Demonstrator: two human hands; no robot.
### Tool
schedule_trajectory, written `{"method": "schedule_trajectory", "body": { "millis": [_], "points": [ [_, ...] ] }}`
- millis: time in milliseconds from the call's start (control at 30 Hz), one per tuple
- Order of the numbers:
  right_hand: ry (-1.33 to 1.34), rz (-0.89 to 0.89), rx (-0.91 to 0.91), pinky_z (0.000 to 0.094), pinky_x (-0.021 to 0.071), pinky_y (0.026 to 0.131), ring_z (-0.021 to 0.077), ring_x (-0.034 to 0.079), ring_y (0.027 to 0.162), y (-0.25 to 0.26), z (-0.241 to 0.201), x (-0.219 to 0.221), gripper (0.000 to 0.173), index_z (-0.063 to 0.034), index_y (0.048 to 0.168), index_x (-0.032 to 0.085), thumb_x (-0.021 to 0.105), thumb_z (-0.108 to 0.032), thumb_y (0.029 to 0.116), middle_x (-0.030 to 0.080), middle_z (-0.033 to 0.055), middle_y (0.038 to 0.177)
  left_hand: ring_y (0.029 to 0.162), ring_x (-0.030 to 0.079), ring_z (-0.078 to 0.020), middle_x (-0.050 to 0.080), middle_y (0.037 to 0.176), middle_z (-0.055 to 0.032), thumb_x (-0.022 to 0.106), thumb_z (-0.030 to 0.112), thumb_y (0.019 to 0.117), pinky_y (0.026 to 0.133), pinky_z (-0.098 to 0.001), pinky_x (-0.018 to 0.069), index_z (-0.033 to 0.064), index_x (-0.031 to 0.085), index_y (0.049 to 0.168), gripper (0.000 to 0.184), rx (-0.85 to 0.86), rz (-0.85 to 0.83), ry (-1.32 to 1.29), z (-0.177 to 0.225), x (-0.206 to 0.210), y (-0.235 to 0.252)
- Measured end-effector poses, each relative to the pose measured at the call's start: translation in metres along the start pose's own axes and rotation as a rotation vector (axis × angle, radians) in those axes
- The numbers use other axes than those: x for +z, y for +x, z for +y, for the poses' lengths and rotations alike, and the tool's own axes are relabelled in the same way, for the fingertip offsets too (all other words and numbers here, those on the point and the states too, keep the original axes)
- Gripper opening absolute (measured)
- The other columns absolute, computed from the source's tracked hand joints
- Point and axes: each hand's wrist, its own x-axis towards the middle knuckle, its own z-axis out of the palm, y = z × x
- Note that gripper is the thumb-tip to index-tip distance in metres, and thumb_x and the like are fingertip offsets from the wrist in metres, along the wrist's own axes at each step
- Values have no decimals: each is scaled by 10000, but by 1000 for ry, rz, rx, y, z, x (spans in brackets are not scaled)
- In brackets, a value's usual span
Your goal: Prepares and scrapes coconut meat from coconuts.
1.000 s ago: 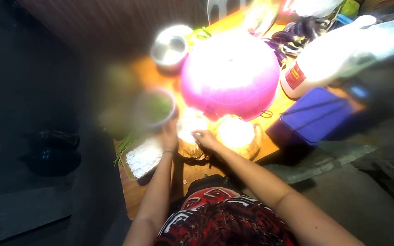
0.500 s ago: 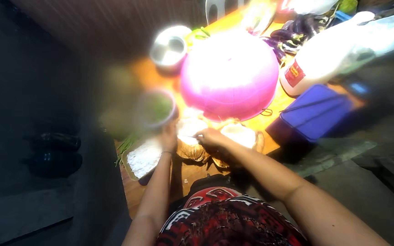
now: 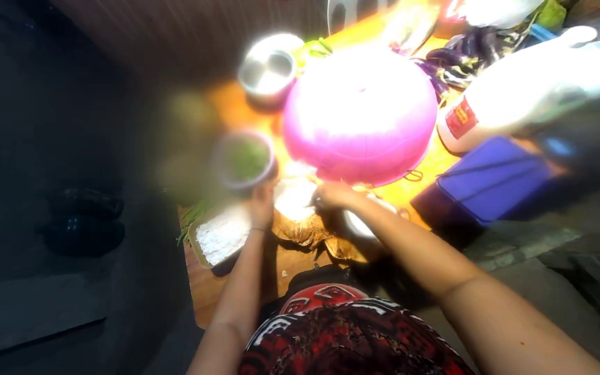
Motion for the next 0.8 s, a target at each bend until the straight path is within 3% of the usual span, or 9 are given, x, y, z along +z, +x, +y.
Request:
{"method": "schedule_trajectory", "body": {
  "millis": [100,200,333,433,533,600,700,800],
  "points": [
    [99,96,-16,669,479,984,424,641,1198,7,-15,4,294,-148,1279,717,528,-236,1072,702,204,1232,1092,673,-309,676,1226,-220,588,291,1048,988,-510,511,39,531,1442,472,-40,-21,49,9,1,0],
    [39,38,-36,673,500,943,422,659,1157,4,-12,20,283,-156,1283,708,543,-226,1063,710,197,1198,1067,674,-271,677,1213,-206,580,273,1053,975,-471,522,28,530,1427,450,-23,-18,13,4,0,2],
    [-112,-95,53,689,492,912,425,653,1147,-15,-13,-10,235,-135,1190,736,635,-245,1008,707,194,1186,1019,677,-250,680,1183,-203,581,257,1052,941,-448,534,24,545,1407,425,-11,-18,-9,5,1,1],
    [-2,12,55,684,481,953,431,645,1177,-9,-22,-14,264,-129,1246,724,579,-224,1047,703,210,1215,1047,677,-279,680,1206,-206,581,271,1053,961,-477,524,35,532,1433,450,-29,-48,16,12,1,1],
    [17,101,-26,657,510,921,412,674,1114,3,-21,13,265,-145,1242,715,534,-182,1051,723,190,1141,1070,673,-275,677,1215,-208,586,267,1052,977,-473,517,21,543,1418,443,-5,-36,9,10,1,4],
    [-52,29,-45,658,517,905,410,675,1103,-3,-16,18,248,-143,1232,718,571,-188,1037,723,182,1133,1140,656,-268,660,1269,-211,580,244,1055,1026,-455,499,6,541,1415,433,6,-32,-10,6,1,2],
    [-129,-78,22,682,491,915,429,653,1148,-15,-12,-4,229,-113,1195,729,603,-207,1028,707,201,1183,1145,660,-259,664,1268,-210,593,231,1046,1028,-447,501,-1,552,1405,430,31,-20,-12,5,2,1],
    [-28,-9,35,680,477,961,428,641,1186,-11,-16,-17,259,-132,1241,728,576,-222,1050,701,205,1224,1135,664,-275,667,1264,-215,592,249,1047,1020,-468,501,13,537,1428,452,7,-33,-7,9,2,0]
  ]
}}
